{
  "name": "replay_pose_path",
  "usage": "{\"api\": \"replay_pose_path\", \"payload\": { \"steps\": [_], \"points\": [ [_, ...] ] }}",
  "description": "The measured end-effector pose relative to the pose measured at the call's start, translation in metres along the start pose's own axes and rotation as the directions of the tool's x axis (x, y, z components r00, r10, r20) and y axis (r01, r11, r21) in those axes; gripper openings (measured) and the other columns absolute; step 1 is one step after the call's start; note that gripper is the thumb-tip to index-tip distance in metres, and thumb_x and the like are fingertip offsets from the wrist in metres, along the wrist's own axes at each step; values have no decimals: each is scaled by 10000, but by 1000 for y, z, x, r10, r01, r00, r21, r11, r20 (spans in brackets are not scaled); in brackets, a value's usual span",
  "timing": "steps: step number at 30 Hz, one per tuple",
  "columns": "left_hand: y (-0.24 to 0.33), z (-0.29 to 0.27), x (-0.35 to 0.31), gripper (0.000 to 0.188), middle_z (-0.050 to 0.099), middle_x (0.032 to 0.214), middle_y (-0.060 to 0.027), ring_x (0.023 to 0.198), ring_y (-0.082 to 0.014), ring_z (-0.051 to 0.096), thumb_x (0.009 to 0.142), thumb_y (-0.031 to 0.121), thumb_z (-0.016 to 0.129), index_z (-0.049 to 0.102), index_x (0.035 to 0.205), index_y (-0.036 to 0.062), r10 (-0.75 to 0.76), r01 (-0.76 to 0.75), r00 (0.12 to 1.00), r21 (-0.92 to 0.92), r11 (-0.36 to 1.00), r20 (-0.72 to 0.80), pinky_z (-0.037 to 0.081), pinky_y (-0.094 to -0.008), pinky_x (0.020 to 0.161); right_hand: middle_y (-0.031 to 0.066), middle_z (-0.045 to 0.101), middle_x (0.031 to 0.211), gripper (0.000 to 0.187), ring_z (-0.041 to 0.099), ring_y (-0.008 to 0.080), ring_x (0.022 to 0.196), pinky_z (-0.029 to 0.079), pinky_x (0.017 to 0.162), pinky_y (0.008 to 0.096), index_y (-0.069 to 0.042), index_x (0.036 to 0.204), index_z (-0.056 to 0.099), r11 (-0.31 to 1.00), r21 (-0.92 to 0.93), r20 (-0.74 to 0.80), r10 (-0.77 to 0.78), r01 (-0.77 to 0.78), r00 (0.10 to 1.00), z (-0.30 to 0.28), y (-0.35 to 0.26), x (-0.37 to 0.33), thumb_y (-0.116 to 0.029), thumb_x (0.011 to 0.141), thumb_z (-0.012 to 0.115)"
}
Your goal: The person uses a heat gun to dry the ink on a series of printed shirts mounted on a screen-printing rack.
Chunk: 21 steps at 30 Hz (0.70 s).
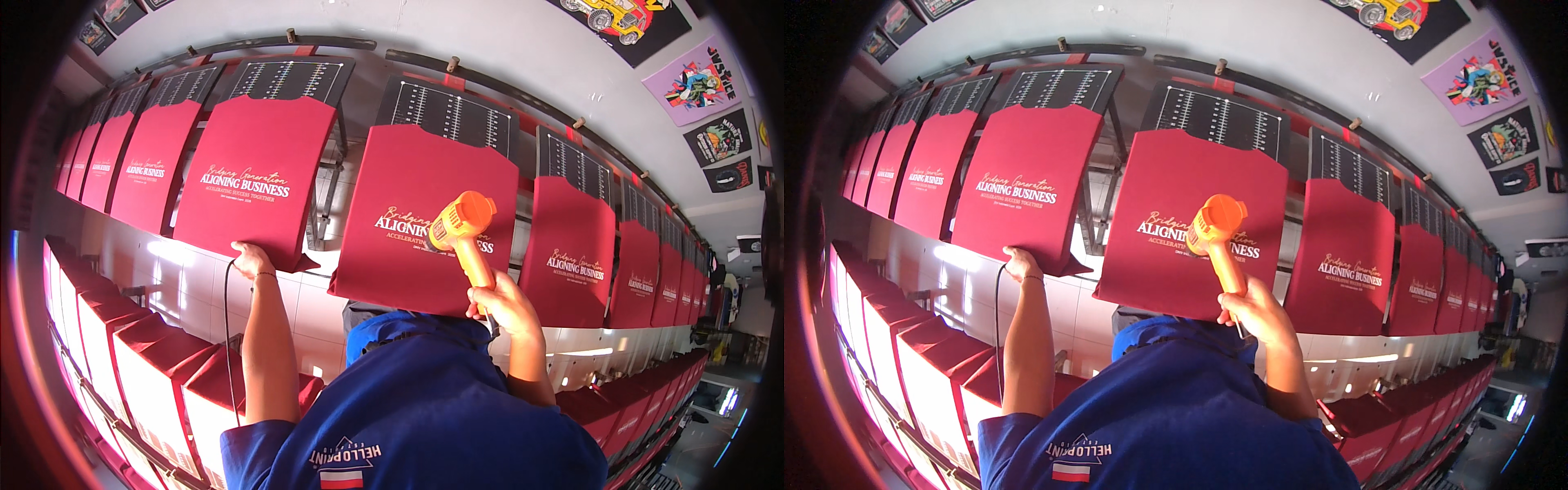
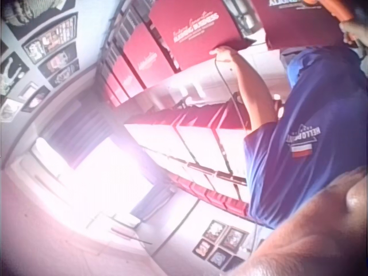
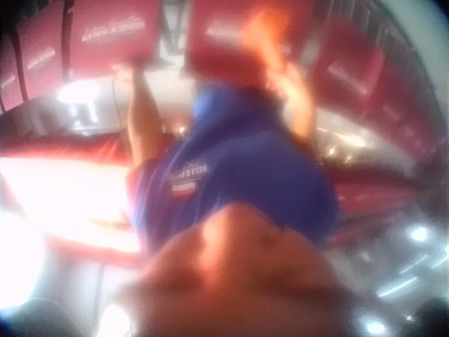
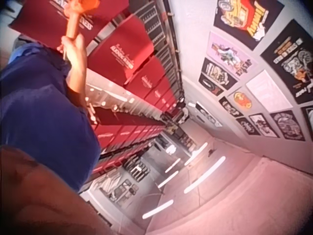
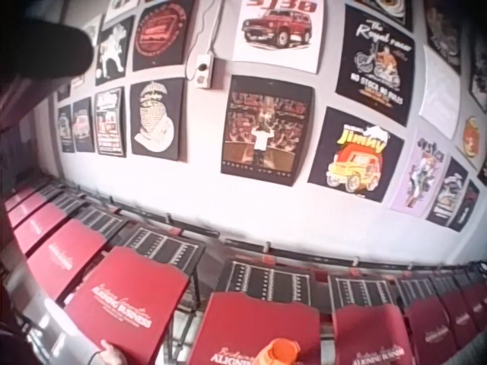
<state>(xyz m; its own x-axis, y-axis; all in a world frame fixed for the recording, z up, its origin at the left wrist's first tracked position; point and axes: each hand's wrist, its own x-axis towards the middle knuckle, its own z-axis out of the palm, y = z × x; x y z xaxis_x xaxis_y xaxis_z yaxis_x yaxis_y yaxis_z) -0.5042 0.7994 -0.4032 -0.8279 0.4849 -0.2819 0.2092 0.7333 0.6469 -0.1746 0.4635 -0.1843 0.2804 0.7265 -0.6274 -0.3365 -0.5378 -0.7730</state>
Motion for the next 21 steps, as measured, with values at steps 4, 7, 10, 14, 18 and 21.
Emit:
{"api": "replay_pose_path", "payload": {
  "steps": [4, 7, 10, 14, 18, 21],
  "points": [
    [-11, 10, 23, 729, 688, 883, -240, 792, -390, 676, 904, 612, 440, 662, 848, -80, -37, 37, 999, -18, 999, 6, 548, -464, 729, 48, 578, 807, 299, 628, 144, 625, 517, 560, 272, 10, 1121, 496, 1000, -22, 64, -19, 20, 998, -1, 6, 7, -102, 869, 612],
    [-13, 15, 19, 731, 688, 872, -243, 785, -392, 676, 905, 611, 441, 666, 827, -80, -7, 7, 1000, 12, 1000, -8, 547, -467, 721, 48, 560, 799, 283, 623, 144, 621, 516, 557, 277, 14, 1110, 490, 1000, -14, 57, -11, 12, 998, 0, 4, 8, -95, 881, 614],
    [-11, 12, 18, 728, 686, 865, -244, 784, -388, 677, 905, 606, 448, 668, 827, -84, -13, 13, 1000, 12, 1000, 5, 547, -464, 722, 50, 568, 787, 264, 626, 144, 624, 517, 555, 277, 11, 1088, 505, 999, -18, 55, -37, 38, 998, 4, 5, 9, -112, 882, 614],
    [-7, 10, 14, 725, 687, 858, -236, 782, -381, 676, 907, 604, 445, 668, 830, -82, -23, 23, 1000, -9, 1000, 20, 546, -449, 723, 52, 568, 787, 246, 625, 141, 622, 517, 552, 277, 12, 1062, 504, 999, -8, 56, -39, 40, 998, 5, 5, 11, -122, 886, 613],
    [-4, 4, 6, 718, 688, 854, -229, 774, -373, 672, 910, 598, 439, 667, 834, -79, -9, 11, 999, -51, 999, 37, 546, -444, 716, 53, 568, 788, 248, 628, 142, 616, 515, 544, 275, 22, 1055, 499, 999, -17, 77, -32, 34, 996, 5, 5, 14, -120, 887, 614],
    [-4, 6, 14, 733, 680, 907, -243, 824, -375, 666, 914, 593, 431, 662, 898, -103, -69, 73, 996, -70, 995, 59, 535, -451, 753, 55, 575, 755, 255, 629, 146, 607, 513, 542, 272, 22, 1048, 499, 998, -11, 46, -66, 66, 997, 14, 6, 14, -129, 881, 620]
  ]
}}
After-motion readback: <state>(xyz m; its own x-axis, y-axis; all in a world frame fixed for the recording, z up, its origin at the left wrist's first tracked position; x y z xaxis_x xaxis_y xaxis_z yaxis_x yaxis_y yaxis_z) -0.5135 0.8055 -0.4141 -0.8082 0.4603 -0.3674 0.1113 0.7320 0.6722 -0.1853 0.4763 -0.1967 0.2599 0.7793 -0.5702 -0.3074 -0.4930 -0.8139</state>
